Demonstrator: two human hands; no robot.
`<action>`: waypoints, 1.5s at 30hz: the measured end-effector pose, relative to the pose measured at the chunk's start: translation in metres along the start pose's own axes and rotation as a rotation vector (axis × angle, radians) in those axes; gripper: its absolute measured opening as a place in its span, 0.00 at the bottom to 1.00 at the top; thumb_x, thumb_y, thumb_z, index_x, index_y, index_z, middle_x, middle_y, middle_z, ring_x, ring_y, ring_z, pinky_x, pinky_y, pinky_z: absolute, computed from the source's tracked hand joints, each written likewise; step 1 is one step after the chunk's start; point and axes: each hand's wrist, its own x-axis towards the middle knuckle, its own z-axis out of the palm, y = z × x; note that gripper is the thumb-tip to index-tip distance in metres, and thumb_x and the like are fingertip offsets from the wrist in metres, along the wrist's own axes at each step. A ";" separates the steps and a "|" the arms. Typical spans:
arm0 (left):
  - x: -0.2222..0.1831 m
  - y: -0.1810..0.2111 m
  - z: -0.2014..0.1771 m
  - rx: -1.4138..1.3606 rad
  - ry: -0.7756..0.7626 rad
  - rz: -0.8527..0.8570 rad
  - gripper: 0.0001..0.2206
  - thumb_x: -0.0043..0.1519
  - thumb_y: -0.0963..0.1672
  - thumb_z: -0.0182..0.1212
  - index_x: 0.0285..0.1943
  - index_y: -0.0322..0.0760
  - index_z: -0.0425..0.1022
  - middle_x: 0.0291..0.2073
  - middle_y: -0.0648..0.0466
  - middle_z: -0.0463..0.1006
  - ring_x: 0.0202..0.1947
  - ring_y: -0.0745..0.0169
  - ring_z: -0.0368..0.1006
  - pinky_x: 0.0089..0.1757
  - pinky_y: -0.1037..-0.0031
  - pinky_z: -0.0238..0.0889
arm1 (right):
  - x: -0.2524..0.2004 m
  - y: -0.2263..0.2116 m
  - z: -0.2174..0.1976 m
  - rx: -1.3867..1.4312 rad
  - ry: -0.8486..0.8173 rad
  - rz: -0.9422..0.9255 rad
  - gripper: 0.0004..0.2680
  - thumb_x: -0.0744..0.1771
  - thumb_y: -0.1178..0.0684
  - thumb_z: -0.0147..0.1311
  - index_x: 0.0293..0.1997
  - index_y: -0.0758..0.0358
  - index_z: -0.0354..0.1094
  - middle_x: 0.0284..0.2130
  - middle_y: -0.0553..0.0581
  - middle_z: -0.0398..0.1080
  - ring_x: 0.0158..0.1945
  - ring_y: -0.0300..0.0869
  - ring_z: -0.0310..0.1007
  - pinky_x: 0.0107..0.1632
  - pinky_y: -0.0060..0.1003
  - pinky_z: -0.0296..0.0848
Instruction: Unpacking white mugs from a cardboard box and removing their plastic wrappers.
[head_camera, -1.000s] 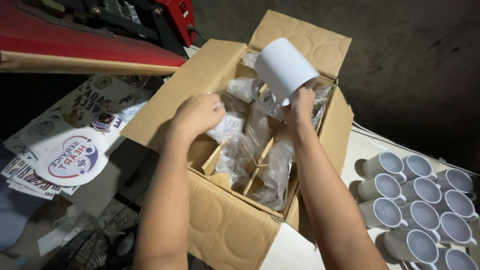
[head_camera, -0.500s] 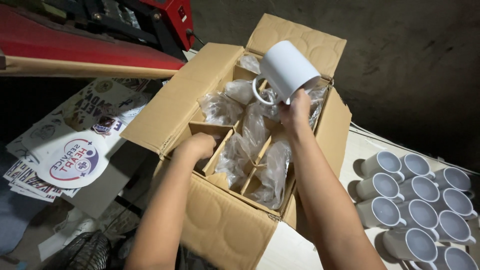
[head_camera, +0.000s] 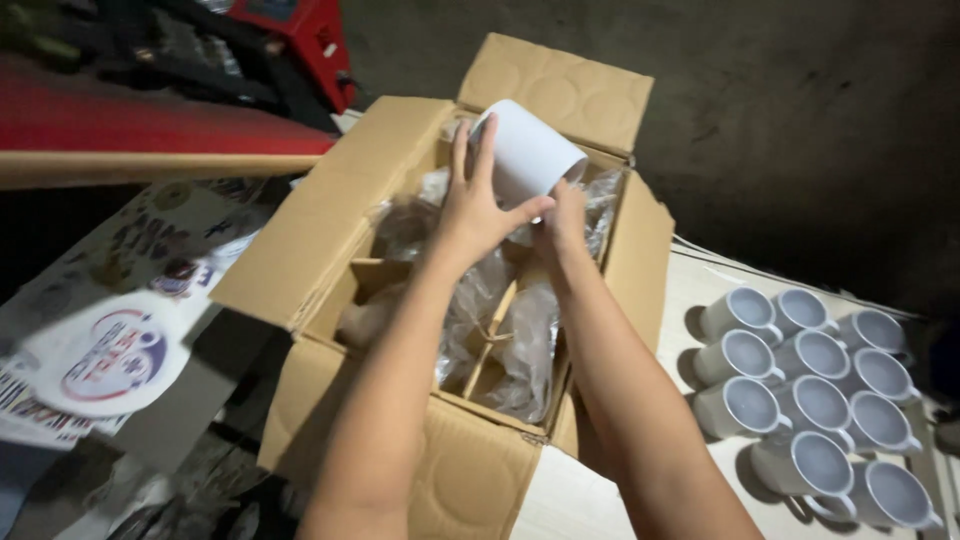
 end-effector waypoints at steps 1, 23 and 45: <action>-0.001 0.000 0.003 -0.012 -0.014 0.009 0.57 0.50 0.60 0.78 0.81 0.47 0.38 0.76 0.34 0.33 0.74 0.23 0.44 0.59 0.44 0.58 | 0.004 0.004 -0.005 -0.002 0.017 -0.011 0.18 0.66 0.52 0.51 0.58 0.75 0.66 0.47 0.63 0.76 0.48 0.50 0.79 0.50 0.44 0.79; -0.023 0.173 0.092 0.014 -0.429 0.215 0.48 0.58 0.55 0.73 0.78 0.33 0.44 0.67 0.30 0.56 0.59 0.27 0.68 0.54 0.51 0.68 | -0.168 -0.254 -0.138 -0.528 -0.022 -0.292 0.34 0.66 0.42 0.65 0.77 0.64 0.47 0.67 0.65 0.60 0.68 0.50 0.64 0.64 0.43 0.73; -0.184 0.147 0.404 0.392 -1.796 -0.124 0.16 0.59 0.48 0.67 0.52 0.35 0.81 0.42 0.42 0.83 0.39 0.49 0.80 0.42 0.64 0.74 | -0.313 -0.199 -0.348 -1.816 -0.435 0.362 0.43 0.52 0.46 0.76 0.72 0.58 0.46 0.66 0.64 0.54 0.59 0.60 0.69 0.55 0.52 0.71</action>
